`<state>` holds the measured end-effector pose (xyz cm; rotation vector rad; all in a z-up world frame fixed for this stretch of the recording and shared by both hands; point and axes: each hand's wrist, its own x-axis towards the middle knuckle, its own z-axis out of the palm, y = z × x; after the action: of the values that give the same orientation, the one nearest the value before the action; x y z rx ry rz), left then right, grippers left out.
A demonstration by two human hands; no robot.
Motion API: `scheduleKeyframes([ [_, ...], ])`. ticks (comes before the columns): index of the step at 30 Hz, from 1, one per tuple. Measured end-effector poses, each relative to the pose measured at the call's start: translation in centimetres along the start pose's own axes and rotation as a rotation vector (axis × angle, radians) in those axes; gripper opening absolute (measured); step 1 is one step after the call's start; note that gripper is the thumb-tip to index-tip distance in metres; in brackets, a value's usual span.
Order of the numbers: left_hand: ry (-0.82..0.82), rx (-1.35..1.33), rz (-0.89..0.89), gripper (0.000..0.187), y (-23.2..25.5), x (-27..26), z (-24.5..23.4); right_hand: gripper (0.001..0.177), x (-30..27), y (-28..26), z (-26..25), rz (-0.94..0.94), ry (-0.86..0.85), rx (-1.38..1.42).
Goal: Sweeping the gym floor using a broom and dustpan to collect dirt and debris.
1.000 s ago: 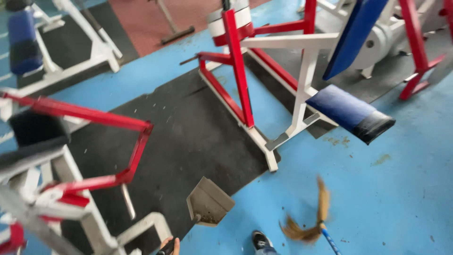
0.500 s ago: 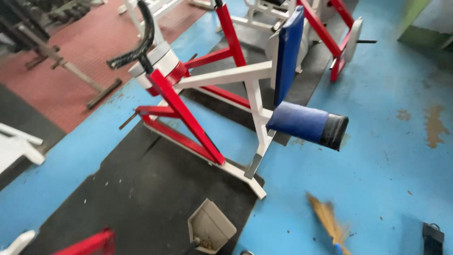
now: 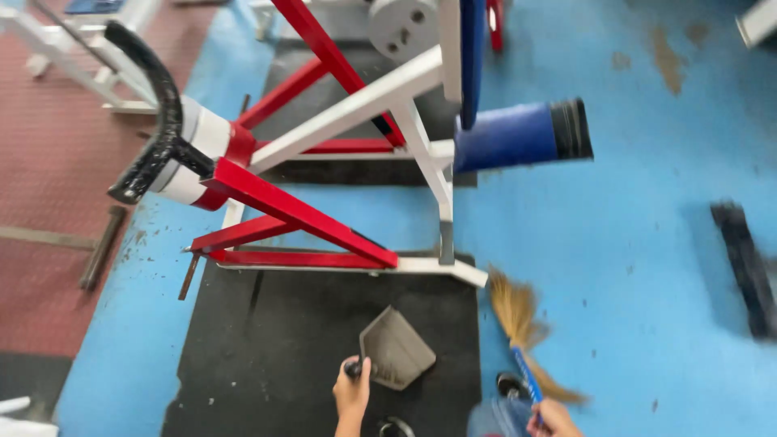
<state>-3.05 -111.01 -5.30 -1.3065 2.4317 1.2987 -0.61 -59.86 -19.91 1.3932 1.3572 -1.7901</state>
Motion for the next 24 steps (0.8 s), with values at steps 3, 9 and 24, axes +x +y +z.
scheduleKeyframes([
  [3,-0.143,0.032,-0.022,0.045,3.5,0.9,-4.5,0.006,-3.4,4.8,1.7,0.098,0.083,0.053],
  [9,-0.262,0.165,0.108,0.048,7.2,9.4,-5.3,0.013,-7.2,8.2,4.2,0.131,0.146,0.034],
  [24,-0.228,0.157,0.320,0.036,11.8,26.8,-15.9,0.019,-10.2,4.4,28.6,0.020,0.360,-0.096],
])
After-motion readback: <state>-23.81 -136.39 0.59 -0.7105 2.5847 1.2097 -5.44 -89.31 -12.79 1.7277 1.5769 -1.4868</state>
